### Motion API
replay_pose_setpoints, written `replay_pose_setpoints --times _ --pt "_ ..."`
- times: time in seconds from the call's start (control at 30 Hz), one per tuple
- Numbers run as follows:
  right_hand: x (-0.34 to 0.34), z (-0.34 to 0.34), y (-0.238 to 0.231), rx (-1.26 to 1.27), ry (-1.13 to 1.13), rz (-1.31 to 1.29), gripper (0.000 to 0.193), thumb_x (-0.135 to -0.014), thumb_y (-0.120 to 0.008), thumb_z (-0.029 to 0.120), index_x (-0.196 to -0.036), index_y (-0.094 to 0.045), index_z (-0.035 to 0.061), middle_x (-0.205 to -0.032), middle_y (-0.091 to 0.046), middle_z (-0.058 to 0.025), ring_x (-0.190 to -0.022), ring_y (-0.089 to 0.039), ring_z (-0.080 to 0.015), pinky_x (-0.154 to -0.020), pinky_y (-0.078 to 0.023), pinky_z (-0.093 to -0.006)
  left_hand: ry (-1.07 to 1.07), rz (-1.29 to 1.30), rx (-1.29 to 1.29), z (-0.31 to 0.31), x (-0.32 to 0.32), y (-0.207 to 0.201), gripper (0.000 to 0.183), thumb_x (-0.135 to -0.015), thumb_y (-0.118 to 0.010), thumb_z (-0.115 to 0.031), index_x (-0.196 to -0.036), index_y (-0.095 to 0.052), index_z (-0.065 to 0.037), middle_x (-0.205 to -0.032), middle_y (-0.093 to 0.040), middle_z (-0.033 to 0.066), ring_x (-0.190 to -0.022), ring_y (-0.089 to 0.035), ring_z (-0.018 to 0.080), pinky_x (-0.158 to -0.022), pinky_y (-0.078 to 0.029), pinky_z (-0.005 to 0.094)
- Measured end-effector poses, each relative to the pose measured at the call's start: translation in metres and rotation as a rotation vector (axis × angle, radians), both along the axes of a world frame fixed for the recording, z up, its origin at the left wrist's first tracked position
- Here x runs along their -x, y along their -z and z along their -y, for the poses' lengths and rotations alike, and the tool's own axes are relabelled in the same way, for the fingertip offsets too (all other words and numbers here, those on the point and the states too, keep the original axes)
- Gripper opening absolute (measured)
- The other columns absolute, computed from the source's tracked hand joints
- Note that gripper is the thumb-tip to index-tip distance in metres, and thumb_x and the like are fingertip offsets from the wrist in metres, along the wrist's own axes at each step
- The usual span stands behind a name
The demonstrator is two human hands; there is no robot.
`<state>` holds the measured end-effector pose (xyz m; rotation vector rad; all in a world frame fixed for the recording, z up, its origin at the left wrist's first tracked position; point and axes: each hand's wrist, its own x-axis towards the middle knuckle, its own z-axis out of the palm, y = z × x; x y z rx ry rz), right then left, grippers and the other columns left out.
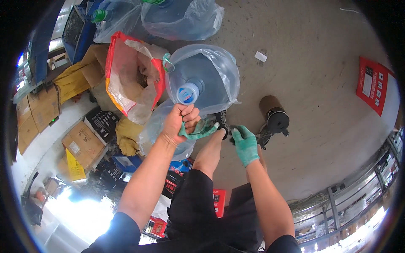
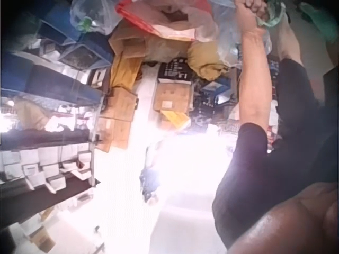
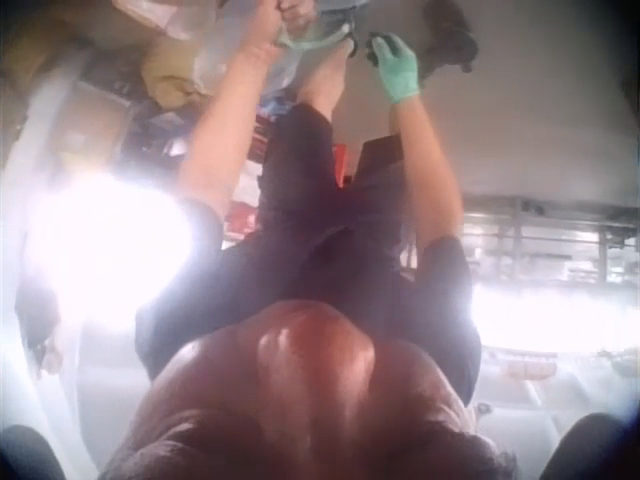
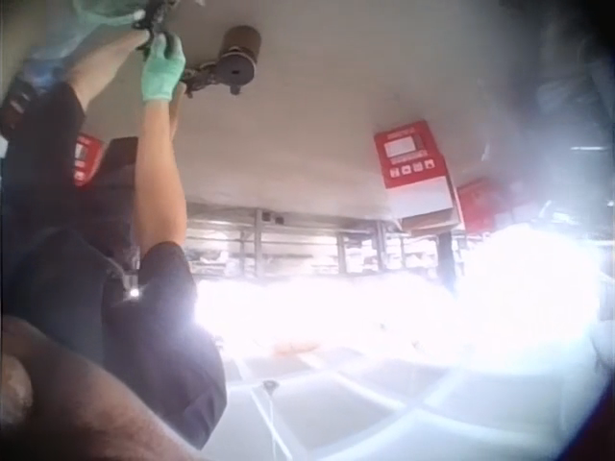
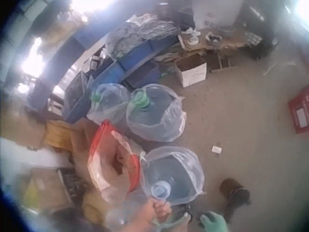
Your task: The person rinses a metal cup and lid, fills the cup with water from a large plastic jug, and then walks across a factory floor to a line of mechanical components.
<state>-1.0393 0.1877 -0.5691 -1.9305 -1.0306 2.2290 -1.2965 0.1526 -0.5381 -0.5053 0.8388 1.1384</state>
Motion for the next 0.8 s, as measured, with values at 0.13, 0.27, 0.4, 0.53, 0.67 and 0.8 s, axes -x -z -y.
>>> replay_pose_setpoints --times 0.13,0.27,0.4,0.53,0.67,0.8 --pt "-0.014 0.004 -0.010 0.048 -0.029 0.020 0.022 -0.100 -0.058 0.014 -0.114 -0.066 -0.0009 -0.090 -0.068 -0.0029 -0.071 -0.059 -0.0076 -0.064 -0.048 -0.0231 -0.084 -0.195 0.113 -0.002 -0.010 -0.018 0.032 -0.095 -0.042 -0.028 -0.066 -0.033 -0.019 -0.060 -0.028 -0.0050 -0.050 -0.028 0.0089 -0.041 -0.025 0.0244" --pt "-0.020 0.010 -0.025 0.073 -0.062 -0.023 0.025 -0.100 -0.058 0.013 -0.120 -0.064 -0.0004 -0.091 -0.068 -0.0033 -0.074 -0.061 -0.0089 -0.067 -0.049 -0.0232 0.001 -0.300 0.212 -0.004 0.011 -0.039 0.034 -0.096 -0.042 -0.029 -0.066 -0.032 -0.019 -0.060 -0.028 -0.0052 -0.048 -0.027 0.0081 -0.040 -0.023 0.0249" --pt "-0.021 0.016 -0.040 0.126 -0.023 -0.063 0.026 -0.100 -0.058 0.014 -0.120 -0.064 0.0006 -0.092 -0.069 -0.0032 -0.075 -0.062 -0.0088 -0.069 -0.050 -0.0235 0.032 -0.379 0.194 -0.031 0.047 -0.060 0.035 -0.097 -0.043 -0.029 -0.066 -0.031 -0.018 -0.058 -0.027 -0.0053 -0.046 -0.026 0.0067 -0.039 -0.023 0.0252" --pt "-0.010 0.025 -0.051 0.183 0.003 -0.106 0.022 -0.100 -0.056 0.013 -0.115 -0.066 0.0002 -0.093 -0.068 -0.0053 -0.080 -0.063 -0.0110 -0.072 -0.051 -0.0254 0.374 -0.468 0.133 -0.057 0.044 -0.081 0.036 -0.098 -0.043 -0.024 -0.064 -0.034 -0.015 -0.057 -0.033 -0.0044 -0.047 -0.032 0.0070 -0.040 -0.025 0.0253" --pt "-0.007 0.030 -0.047 0.145 0.090 -0.152 0.022 -0.100 -0.055 0.014 -0.114 -0.064 0.0011 -0.093 -0.068 -0.0058 -0.079 -0.063 -0.0113 -0.072 -0.051 -0.0254 0.916 -1.154 -0.951 -0.118 -0.041 -0.169 0.011 -0.075 -0.063 -0.013 -0.075 -0.058 -0.003 -0.075 -0.062 0.0151 -0.075 -0.065 0.0320 -0.068 -0.051 0.0411" --pt "-0.070 0.028 -0.046 0.059 0.359 -0.208 0.024 -0.098 -0.055 0.014 -0.116 -0.064 0.0005 -0.095 -0.068 -0.0059 -0.080 -0.062 -0.0111 -0.072 -0.051 -0.0260 0.735 -0.922 -0.808 -0.122 -0.144 -0.168 0.014 -0.090 -0.054 -0.014 -0.083 -0.054 -0.002 -0.074 -0.061 0.0199 -0.072 -0.061 0.0422 -0.066 -0.047 0.0497"
